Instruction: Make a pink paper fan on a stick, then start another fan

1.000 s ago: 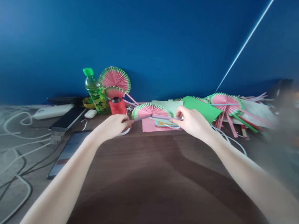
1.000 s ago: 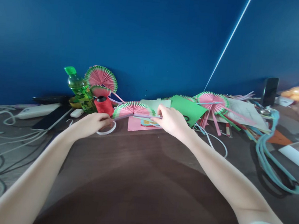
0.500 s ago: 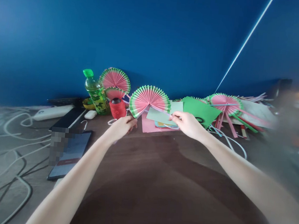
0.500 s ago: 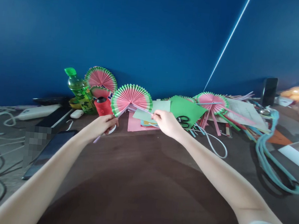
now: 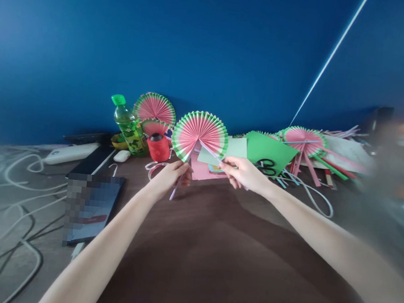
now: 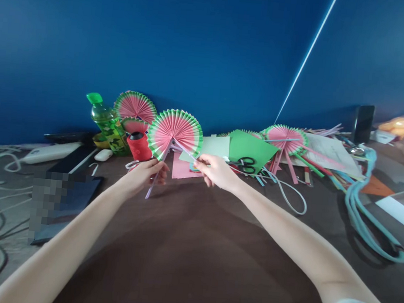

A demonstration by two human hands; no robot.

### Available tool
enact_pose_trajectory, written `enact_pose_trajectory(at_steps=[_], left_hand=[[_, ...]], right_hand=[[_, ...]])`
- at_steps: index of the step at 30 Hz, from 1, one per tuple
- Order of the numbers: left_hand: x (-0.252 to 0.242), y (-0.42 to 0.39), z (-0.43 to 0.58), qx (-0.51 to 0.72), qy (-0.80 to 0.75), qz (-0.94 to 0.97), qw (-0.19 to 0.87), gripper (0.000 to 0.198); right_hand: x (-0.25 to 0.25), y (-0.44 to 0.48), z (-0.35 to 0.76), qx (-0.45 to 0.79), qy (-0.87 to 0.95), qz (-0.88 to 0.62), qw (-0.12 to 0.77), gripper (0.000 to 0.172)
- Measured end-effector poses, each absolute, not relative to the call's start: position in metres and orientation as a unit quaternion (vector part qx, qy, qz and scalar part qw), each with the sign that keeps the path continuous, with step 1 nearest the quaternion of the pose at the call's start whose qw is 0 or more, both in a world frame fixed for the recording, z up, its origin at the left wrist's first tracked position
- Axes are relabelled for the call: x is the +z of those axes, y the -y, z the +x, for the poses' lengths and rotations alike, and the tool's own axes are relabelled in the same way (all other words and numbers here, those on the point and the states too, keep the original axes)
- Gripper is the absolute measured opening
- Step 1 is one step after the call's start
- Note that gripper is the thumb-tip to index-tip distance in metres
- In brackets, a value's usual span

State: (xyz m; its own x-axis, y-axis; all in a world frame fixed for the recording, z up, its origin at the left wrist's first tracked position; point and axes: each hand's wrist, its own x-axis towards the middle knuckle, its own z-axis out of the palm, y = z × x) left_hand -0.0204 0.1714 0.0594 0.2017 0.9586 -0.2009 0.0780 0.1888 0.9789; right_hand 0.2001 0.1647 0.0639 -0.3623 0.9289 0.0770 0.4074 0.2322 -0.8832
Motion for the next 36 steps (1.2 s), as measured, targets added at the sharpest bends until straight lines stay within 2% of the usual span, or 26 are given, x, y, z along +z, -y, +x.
enact_pose_trajectory(at_steps=[3,11,20,27,36], left_hand=[[0.053,-0.17,-0.012,0.397,-0.475,0.486,0.617,0.018],[0.041,-0.157,0.01,0.424,-0.42,0.446,0.666,0.026],[0.039,-0.146,0.018,0.443,-0.392,0.405,0.697,0.029],[0.038,-0.142,0.021,0.461,-0.395,0.412,0.68,0.025],[0.036,-0.14,0.023,0.474,-0.366,0.398,0.695,0.024]], right_hand=[[0.054,-0.161,0.189,0.441,0.7,-0.437,0.353,0.024],[0.037,-0.146,0.171,0.402,0.709,-0.394,0.424,0.028],[0.024,-0.141,0.165,0.226,0.754,-0.419,0.452,0.027],[0.015,-0.137,0.162,0.166,0.774,-0.428,0.435,0.026],[0.013,-0.134,0.161,0.242,0.743,-0.425,0.457,0.025]])
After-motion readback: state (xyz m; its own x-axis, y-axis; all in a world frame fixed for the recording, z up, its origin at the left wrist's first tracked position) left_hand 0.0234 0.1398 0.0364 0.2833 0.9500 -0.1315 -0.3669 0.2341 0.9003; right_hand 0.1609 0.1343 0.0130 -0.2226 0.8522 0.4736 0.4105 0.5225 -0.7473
